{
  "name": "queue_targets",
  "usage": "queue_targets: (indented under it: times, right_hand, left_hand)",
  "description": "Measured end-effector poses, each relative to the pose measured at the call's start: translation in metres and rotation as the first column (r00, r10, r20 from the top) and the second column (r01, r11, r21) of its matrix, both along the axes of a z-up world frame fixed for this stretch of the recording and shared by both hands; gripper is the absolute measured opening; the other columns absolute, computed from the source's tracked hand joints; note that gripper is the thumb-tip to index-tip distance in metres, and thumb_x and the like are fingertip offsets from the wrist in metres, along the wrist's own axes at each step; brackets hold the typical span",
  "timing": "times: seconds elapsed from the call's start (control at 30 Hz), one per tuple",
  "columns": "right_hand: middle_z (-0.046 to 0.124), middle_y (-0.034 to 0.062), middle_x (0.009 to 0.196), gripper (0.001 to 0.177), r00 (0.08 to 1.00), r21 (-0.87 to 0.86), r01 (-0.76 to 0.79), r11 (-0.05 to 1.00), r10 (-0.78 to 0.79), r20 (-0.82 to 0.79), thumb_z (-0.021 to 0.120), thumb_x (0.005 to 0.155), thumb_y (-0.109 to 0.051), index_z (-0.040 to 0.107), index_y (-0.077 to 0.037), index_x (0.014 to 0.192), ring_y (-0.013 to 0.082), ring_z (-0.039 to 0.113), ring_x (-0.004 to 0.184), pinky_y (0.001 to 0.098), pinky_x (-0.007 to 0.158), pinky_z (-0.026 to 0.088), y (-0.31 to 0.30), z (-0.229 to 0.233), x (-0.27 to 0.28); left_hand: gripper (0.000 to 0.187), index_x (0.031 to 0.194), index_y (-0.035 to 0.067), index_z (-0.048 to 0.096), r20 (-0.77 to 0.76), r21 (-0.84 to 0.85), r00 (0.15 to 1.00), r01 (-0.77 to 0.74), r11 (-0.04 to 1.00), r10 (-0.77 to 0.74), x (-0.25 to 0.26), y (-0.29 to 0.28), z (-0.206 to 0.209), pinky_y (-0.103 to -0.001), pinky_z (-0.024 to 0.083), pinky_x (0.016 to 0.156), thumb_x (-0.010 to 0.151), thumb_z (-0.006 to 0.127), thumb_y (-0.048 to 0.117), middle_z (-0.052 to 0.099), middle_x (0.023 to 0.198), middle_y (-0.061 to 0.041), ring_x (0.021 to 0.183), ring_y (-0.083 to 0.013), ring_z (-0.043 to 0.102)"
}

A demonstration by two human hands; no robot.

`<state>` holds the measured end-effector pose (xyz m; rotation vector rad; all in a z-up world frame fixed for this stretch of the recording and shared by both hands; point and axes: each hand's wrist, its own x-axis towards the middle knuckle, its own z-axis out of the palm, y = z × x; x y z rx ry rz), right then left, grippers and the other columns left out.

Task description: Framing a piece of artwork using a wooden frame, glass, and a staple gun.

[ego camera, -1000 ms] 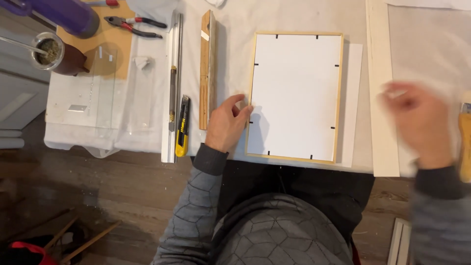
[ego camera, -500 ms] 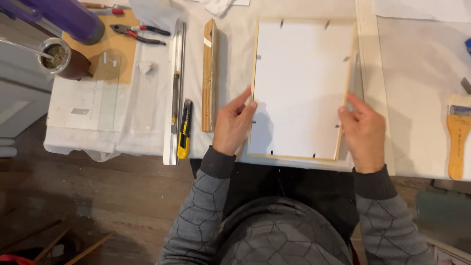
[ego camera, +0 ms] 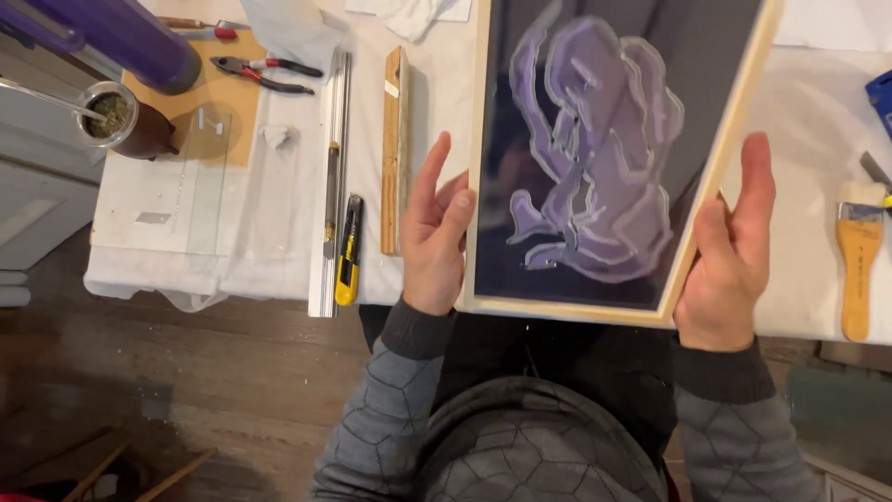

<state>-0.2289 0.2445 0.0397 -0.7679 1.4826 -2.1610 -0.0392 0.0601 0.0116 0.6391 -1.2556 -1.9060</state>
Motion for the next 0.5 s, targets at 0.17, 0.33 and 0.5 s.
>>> queue_targets:
  times: [0.17,0.33,0.5]
  right_hand:
    - [0.043,0.0118,0.166,0.054,0.997,-0.026,-0.067,0.997,0.066,-0.05,0.05,0.121,-0.023,0.032,0.005,0.164,0.0167,0.045,0.15,0.0276,0.131,0.034,0.009,-0.005,0.006]
    - [0.046,0.0098,0.162,0.055,0.999,-0.032,-0.043,0.999,0.043,-0.006,0.051,0.12,-0.021,0.034,0.004,0.166,0.0156,0.047,0.146,0.0272,0.128,0.034,0.007,-0.013,-0.001]
    - [0.052,0.0098,0.158,0.056,0.993,-0.068,-0.056,0.996,0.062,0.102,0.053,0.115,-0.022,0.036,0.003,0.163,0.0171,0.052,0.142,0.0297,0.125,0.04,0.007,-0.019,-0.001]
  left_hand:
    - [0.047,0.155,-0.001,0.045,-0.152,0.054,0.988,0.037,0.998,-0.029,-0.003,0.011,-0.009,-0.026,0.042,0.119,0.11,0.053,0.011,0.054,0.155,-0.009,0.14,-0.012,0.054]
    - [0.047,0.157,-0.001,0.046,-0.158,0.064,0.987,0.046,0.997,-0.035,-0.004,0.012,-0.015,-0.029,0.04,0.118,0.112,0.054,0.008,0.054,0.152,-0.009,0.134,-0.0139,0.052]
    - [0.048,0.157,0.0,0.046,-0.257,0.221,0.965,0.116,0.968,-0.057,-0.007,0.014,-0.011,-0.03,0.048,0.108,0.111,0.054,0.012,0.061,0.14,-0.01,0.124,-0.0151,0.059]
